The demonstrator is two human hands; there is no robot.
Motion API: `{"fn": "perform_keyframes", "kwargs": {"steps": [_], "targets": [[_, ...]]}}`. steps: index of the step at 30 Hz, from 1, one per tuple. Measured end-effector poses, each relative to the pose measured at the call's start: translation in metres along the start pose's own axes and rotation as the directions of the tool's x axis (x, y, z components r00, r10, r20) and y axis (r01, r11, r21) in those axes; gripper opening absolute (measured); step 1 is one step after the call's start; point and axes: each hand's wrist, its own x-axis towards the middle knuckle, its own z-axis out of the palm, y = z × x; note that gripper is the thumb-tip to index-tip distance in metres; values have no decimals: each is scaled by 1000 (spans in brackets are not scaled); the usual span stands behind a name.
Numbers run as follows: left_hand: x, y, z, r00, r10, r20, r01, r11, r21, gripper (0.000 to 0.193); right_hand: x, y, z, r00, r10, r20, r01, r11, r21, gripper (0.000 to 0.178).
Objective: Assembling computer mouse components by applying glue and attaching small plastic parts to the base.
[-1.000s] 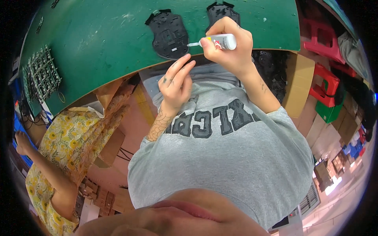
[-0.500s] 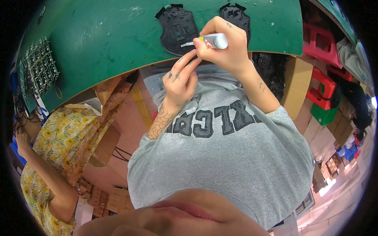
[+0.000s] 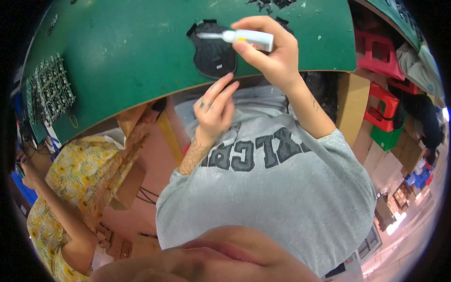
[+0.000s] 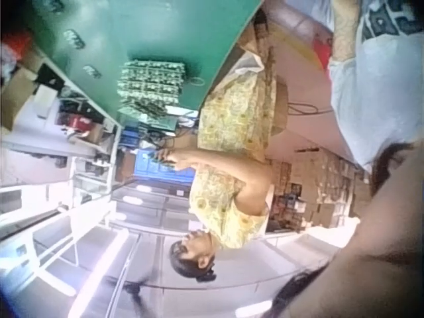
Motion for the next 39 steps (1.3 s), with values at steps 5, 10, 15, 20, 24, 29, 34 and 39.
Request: {"fn": "perform_keyframes", "kwargs": {"steps": [5,10,15,20,24,29,34,39], "targets": [[37,-22,-25,984,37,-176,2,977,215,32,49,-5,1,952,-261,162,294,927,-233,33],[75,-36,-27,982,-161,-100,186,923,338,45,82,17,21,918,-282,279,350,906,-237,28],[90,-35,-22,978,-206,-17,187,845,502,48,94,19,25,892,-187,413,340,877,-338,39],[89,-36,-25,972,-235,-6,212,867,451,40,127,7,-19,910,-272,313,413,670,-617,24],[86,-39,-27,978,-200,-62,209,928,308,33,143,17,-41,945,-103,312,315,554,-771,16],[73,-20,-33,873,-486,-27,478,866,-146,34,144,31,-41,968,-15,252,199,659,-725,16],[56,-17,-20,828,-561,20,489,704,-516,37,140,35,-46,931,-73,357,333,568,-753,16],[57,1,-17,785,-592,183,551,532,-643,40,127,12,-39,896,-141,421,419,586,-694,18]]}}
